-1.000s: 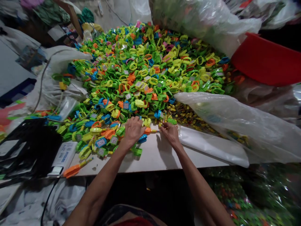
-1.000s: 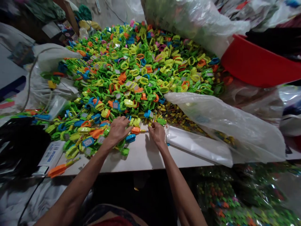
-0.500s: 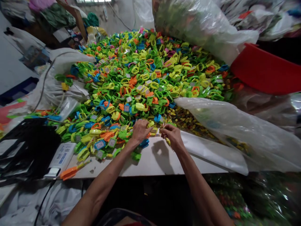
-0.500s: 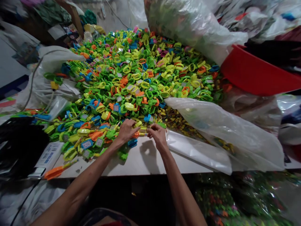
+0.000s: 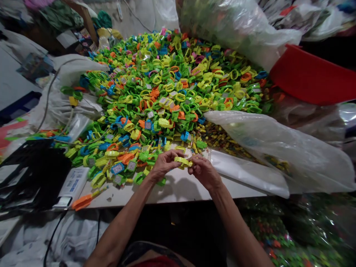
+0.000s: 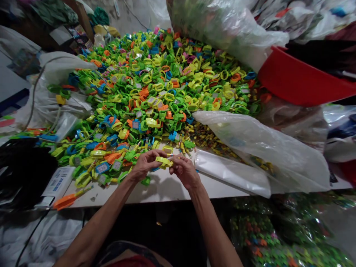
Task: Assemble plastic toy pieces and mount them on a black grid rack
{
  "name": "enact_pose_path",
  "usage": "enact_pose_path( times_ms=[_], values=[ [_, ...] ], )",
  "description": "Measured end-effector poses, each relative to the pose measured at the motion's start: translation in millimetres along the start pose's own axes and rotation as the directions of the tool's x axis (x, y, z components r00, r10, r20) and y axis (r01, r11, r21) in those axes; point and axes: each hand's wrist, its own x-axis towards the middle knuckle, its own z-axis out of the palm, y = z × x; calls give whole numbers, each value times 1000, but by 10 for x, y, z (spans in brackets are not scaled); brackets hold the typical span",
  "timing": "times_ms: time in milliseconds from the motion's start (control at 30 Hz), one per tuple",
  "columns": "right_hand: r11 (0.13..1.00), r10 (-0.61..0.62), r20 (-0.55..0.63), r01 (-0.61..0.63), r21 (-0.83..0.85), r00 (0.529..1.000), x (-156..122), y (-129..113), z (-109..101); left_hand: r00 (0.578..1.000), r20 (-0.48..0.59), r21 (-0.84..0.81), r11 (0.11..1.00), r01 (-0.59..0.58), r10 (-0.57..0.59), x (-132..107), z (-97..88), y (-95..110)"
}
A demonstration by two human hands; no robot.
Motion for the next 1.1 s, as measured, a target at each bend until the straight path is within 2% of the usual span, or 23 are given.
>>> enact_pose_path(
  times_ms=[100, 167, 200, 300, 433, 533, 733, 833, 967, 1100],
  values=[
    [1000, 2, -32, -3, -27, 999, -24, 66, -25, 976, -165, -129, 984, 125, -145, -37, 44, -48],
    [997, -44, -94, 38, -70, 995, -45, 70, -20, 953, -257, -66, 986, 152, -164, -53, 60, -59],
    [994, -71, -117, 61, -91, 991, -57, 57, -8, 953, -258, -5, 987, 163, -158, -61, 64, -57],
    [986, -113, -118, 97, -135, 987, -95, -8, 64, 976, -140, 194, 962, 194, -168, -90, 80, -34],
    [984, -105, -101, 88, -158, 989, -129, -47, 164, 985, -46, 308, 935, 175, -169, -136, 134, 7],
    [981, -111, -119, 90, -170, 987, -135, -17, 172, 986, -18, 310, 937, 162, -165, -162, 159, 32],
    [986, -77, -112, 58, -157, 991, -139, 42, 148, 970, -14, 331, 914, 233, -242, -165, 149, 38],
    [979, -111, -115, 88, -184, 987, -135, 49, 167, 975, 0, 349, 914, 208, -223, -163, 150, 38],
    [957, -165, -104, 134, -257, 981, -124, 60, 175, 975, 71, 357, 918, 172, -211, -171, 129, 60],
    [944, -186, -122, 143, -296, 975, -129, 108, 155, 958, 117, 348, 914, 208, -262, -174, 105, 78]
  ],
)
